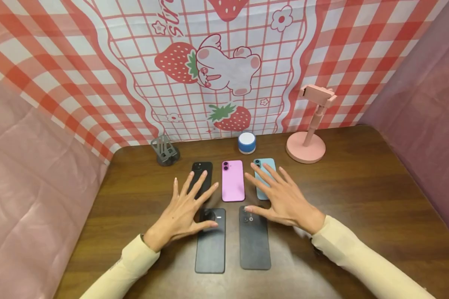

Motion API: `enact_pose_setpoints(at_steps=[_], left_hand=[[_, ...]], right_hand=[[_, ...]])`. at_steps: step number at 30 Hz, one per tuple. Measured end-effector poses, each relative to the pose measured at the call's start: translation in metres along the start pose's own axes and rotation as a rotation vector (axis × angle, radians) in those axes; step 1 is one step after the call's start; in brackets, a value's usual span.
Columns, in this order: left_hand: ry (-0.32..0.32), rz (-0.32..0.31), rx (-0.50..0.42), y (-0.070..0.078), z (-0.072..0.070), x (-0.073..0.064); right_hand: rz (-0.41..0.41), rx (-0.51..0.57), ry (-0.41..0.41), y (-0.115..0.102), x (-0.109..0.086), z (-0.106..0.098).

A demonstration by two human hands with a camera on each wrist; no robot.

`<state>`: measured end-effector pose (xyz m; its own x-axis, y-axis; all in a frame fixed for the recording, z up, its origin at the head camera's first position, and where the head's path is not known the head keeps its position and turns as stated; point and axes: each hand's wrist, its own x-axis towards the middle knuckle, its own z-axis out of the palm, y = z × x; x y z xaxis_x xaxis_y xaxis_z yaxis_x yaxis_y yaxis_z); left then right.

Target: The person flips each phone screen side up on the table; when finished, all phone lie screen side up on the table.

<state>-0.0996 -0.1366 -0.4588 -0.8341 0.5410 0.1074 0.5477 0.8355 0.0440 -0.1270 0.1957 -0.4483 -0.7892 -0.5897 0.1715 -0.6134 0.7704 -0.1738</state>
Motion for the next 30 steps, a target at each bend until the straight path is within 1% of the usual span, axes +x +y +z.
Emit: enact_pose_setpoints(at_steps=[4, 7, 10, 12, 16, 19, 22, 25, 27, 30], left_hand=[[0.003, -0.018, -0.021, -0.001, -0.001, 0.000], [0.002, -0.043, -0.063, -0.001, -0.002, 0.000], [0.024, -0.080, -0.119, -0.001, -0.002, 0.001], [0.055, -0.116, -0.145, -0.001, -0.002, 0.001], [0.145, -0.202, -0.166, -0.001, -0.001, 0.004], [0.182, -0.268, -0.175, -0.002, 0.000, 0.007], [0.181, -0.340, -0.196, -0.002, 0.000, 0.010], [0.161, -0.399, -0.219, -0.002, 0.000, 0.012], [0.135, -0.432, -0.231, -0.001, 0.001, 0.014], [0.084, -0.470, -0.243, 0.001, 0.002, 0.017]], right_hand=[[-0.008, 0.032, -0.010, -0.001, 0.010, 0.001], [-0.015, 0.082, -0.008, -0.002, 0.018, 0.001], [-0.015, 0.155, 0.003, -0.003, 0.028, 0.001], [-0.001, 0.218, 0.011, -0.005, 0.036, 0.000], [0.042, 0.338, 0.009, -0.009, 0.054, -0.001], [0.028, 0.389, 0.018, -0.011, 0.070, 0.000], [-0.003, 0.441, 0.026, -0.014, 0.087, 0.004], [-0.006, 0.518, 0.023, -0.014, 0.102, 0.011], [0.004, 0.570, 0.022, -0.015, 0.112, 0.015], [0.013, 0.602, 0.027, -0.015, 0.125, 0.022]])
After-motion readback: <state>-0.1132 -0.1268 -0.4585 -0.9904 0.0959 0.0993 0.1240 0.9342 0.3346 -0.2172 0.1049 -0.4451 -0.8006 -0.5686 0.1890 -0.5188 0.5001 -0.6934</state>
